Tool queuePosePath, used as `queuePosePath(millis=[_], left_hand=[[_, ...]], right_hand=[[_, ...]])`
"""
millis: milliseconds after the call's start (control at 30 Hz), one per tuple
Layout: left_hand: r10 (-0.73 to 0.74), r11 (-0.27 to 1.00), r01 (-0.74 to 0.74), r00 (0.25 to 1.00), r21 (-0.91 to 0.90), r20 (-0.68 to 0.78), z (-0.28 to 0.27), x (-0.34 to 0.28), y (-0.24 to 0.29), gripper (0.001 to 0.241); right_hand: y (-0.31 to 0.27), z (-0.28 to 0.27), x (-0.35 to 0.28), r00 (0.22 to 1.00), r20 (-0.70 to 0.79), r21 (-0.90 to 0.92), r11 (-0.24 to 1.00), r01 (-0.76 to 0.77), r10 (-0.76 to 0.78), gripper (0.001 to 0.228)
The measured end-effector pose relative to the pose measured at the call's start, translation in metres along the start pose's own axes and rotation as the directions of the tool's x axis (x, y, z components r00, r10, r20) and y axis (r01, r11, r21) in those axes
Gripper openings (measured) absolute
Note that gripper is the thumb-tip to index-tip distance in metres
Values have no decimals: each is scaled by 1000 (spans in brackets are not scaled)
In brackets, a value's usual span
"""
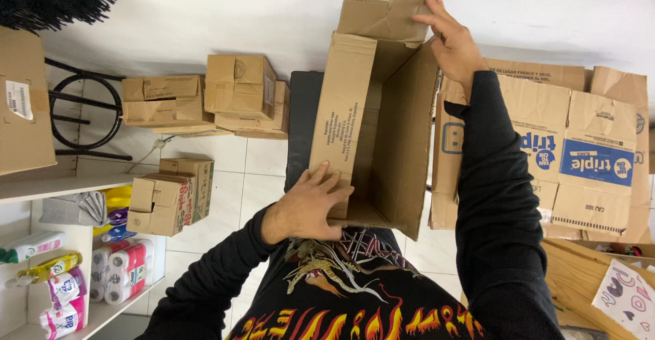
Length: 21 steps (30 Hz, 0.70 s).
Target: The person folds multiple cardboard boxes of various sizes by hand and stacks them together.
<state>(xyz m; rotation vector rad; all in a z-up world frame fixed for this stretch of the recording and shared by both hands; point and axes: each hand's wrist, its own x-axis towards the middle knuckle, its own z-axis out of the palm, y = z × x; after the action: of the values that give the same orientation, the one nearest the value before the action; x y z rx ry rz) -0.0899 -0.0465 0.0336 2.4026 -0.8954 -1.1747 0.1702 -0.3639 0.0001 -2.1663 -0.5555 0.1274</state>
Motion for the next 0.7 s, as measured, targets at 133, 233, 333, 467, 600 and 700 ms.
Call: queuePosePath(millis=[133,233,333,467,600,700], left_hand=[[-29,999,25,965,-20,-261,12,9,-13,58],[-36,999,43,876,4,-482,53,47,-41,54],[-17,997,60,772,46,-635,57,57,-34,66],[-94,992,129,660,-11,-746,42,77,-28,77],[-259,957,263,567,-126,-782,2,113,-38,94],[-358,918,341,487,-204,-797,-37,156,-61,102]], right_hand=[[-5,9,1,998,-17,6,998,-63,63,48],[-13,28,4,984,-107,-30,989,-145,141,44],[0,53,5,966,-214,-233,953,-193,144,70],[-12,67,11,971,-201,-540,812,-220,129,104],[-8,71,22,981,-191,-773,622,-127,-38,109],[-29,78,28,976,-118,-893,449,-25,-181,82]])
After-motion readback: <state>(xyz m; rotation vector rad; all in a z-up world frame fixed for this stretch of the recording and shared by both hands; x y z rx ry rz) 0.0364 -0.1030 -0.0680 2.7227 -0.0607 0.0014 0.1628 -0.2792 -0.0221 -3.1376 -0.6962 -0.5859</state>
